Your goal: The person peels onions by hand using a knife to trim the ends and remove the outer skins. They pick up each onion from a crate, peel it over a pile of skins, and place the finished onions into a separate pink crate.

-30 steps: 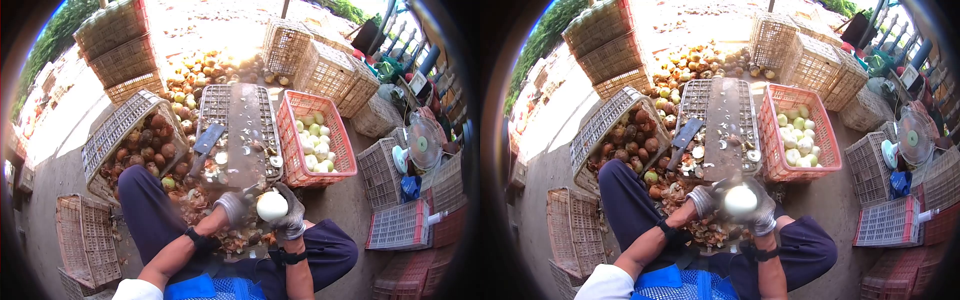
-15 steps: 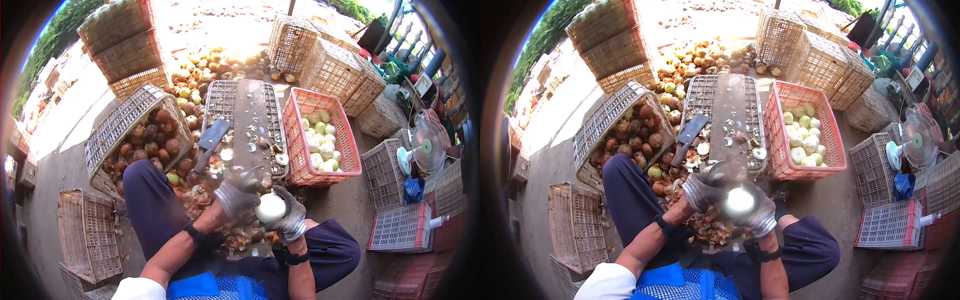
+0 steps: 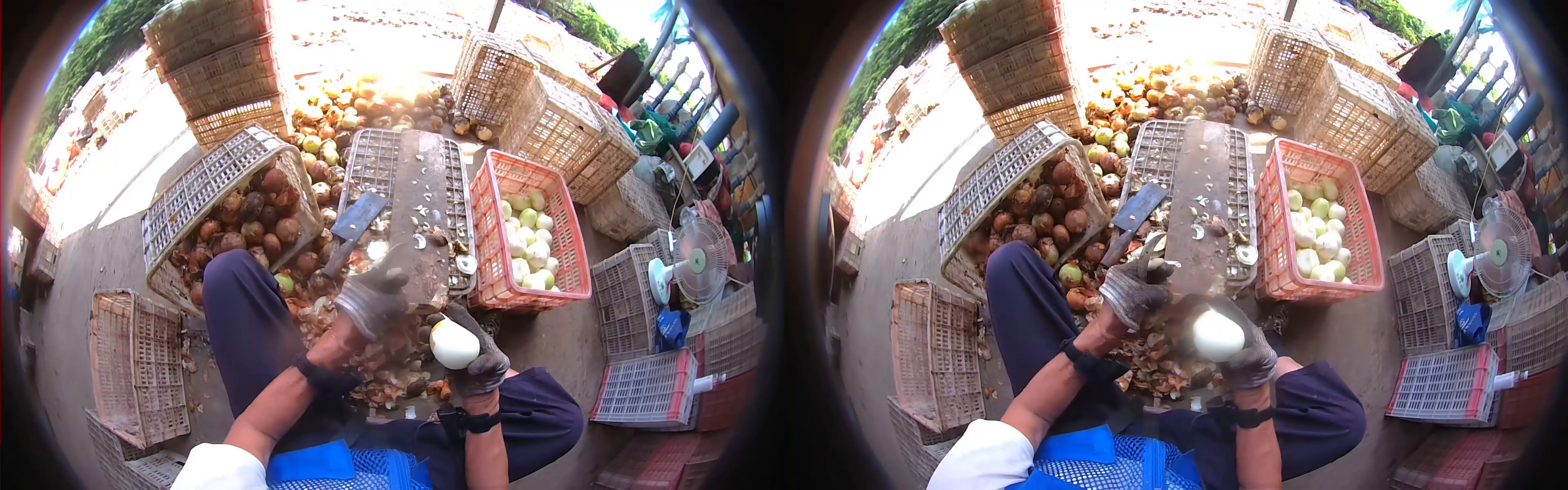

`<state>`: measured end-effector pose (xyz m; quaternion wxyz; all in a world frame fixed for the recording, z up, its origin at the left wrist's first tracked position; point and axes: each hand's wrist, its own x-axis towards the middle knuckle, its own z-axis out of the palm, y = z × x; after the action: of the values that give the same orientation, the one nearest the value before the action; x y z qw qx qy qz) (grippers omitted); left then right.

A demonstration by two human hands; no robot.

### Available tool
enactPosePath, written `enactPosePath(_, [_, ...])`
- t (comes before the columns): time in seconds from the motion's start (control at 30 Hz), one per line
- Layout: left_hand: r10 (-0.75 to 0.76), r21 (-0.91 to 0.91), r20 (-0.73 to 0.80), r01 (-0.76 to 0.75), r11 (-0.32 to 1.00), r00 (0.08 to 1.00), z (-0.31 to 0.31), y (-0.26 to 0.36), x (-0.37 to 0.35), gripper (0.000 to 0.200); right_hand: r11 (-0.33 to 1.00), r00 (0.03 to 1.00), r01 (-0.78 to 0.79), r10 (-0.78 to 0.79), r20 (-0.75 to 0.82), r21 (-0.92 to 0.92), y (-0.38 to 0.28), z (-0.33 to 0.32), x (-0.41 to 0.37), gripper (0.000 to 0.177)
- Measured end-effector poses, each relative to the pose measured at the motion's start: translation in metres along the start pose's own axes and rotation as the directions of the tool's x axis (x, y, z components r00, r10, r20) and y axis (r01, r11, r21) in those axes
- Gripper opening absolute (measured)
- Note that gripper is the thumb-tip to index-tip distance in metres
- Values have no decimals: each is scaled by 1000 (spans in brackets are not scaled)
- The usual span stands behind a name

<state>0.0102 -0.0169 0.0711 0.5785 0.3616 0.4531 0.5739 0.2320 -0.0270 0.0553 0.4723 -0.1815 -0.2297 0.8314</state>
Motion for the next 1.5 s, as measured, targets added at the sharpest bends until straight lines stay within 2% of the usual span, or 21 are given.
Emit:
enactPosePath(0.07, [204, 448, 106, -230, 864, 973, -11, -7, 7, 21, 997, 1000, -1, -1, 25, 74, 1, -9, -2, 83])
enactPosePath(0.13, [106, 449, 98, -138, 883, 990, -5, -3, 1, 20, 988, 995, 10, -25, 98, 152, 1, -6, -3, 80])
enactPosePath(0.17, [54, 450, 95, -91, 888, 994, -2, -2, -3, 19, 987, 997, 71, -71, 3, -143, 1, -3, -5, 77])
enactPosePath(0.2, [112, 592, 127, -166, 789, 985, 3, -2, -7, 18, 898, 987, 97, -142, -75, -429, 0, 11, -5, 73])
enactPosePath(0.27, [207, 808, 222, -299, 508, 953, 16, -7, -13, 14, 905, 973, 114, -184, -136, -411, 1, 8, -7, 66])
enactPosePath(0.3, [136, 833, 202, -243, 497, 970, 20, -17, -14, 11, 987, 983, 125, -138, -124, -103, 7, -12, -8, 63])
enactPosePath(0.33, [124, 873, 258, -286, 396, 958, 24, -24, -19, 14, 988, 976, 129, -142, -166, -85, 13, -24, -8, 59])
enactPosePath(0.43, [176, 851, 252, -304, 429, 952, 41, -34, -26, 18, 991, 955, 127, -112, -273, 37, 20, -39, -4, 46])
enactPosePath(0.5, [124, 846, 187, -224, 483, 974, 52, -30, -29, 20, 906, 938, 74, -204, -279, -417, 17, -30, -3, 38])
enactPosePath(0.53, [90, 869, 213, -230, 438, 973, 53, -32, -28, 21, 554, 930, 9, -310, -196, -833, 10, -8, -4, 35])
enactPosePath(0.6, [17, 906, 258, -248, 344, 966, 53, -40, -24, 22, 353, 929, 5, -347, -125, -936, 21, -31, -3, 29])
enactPosePath(0.63, [39, 902, 260, -257, 347, 965, 51, -44, -22, 23, 633, 931, 71, -319, -176, -771, 46, -93, 1, 27])
enactPosePath(0.7, [82, 894, 266, -278, 351, 960, 46, -52, -18, 24, 888, 943, 87, -220, -249, -452, 48, -93, 3, 38])
enactPosePath(0.77, [41, 909, 276, -275, 312, 960, 40, -52, -13, 23, 999, 947, 52, -48, -319, 2, 38, -64, 5, 56])
enactPosePath(0.8, [22, 917, 279, -273, 292, 960, 37, -52, -10, 23, 963, 945, 12, 77, -317, 269, 30, -45, 7, 68])
enactPosePath(1.0, [-54, 915, 303, -274, 295, 952, 31, -67, 2, 21, 998, 992, -31, 36, -122, 48, 12, -22, 15, 66])
enactPosePath(1.1, [62, 920, 317, -323, 224, 946, 35, -50, -8, 21, 997, 994, -56, 62, -87, 61, 6, -14, 13, 72])
enactPosePath(1.2, [63, 915, 376, -381, 130, 925, 35, -41, -20, 25, 999, 988, -48, 50, -148, 16, 6, -9, 9, 84])
enactPosePath(1.3, [329, 805, 514, -578, 134, 793, 34, -43, -25, 29, 999, 987, -33, 33, -154, 3, 6, -8, 7, 87])
enactPosePath(1.4, [216, 819, 524, -557, 137, 823, 27, -64, -23, 53, 989, 985, -38, 14, -170, -140, 5, -10, 7, 91])
enactPosePath(1.5, [254, 846, 480, -520, 119, 840, 34, -56, -25, 32, 998, 980, 13, -24, -199, -58, 8, -6, 4, 93])
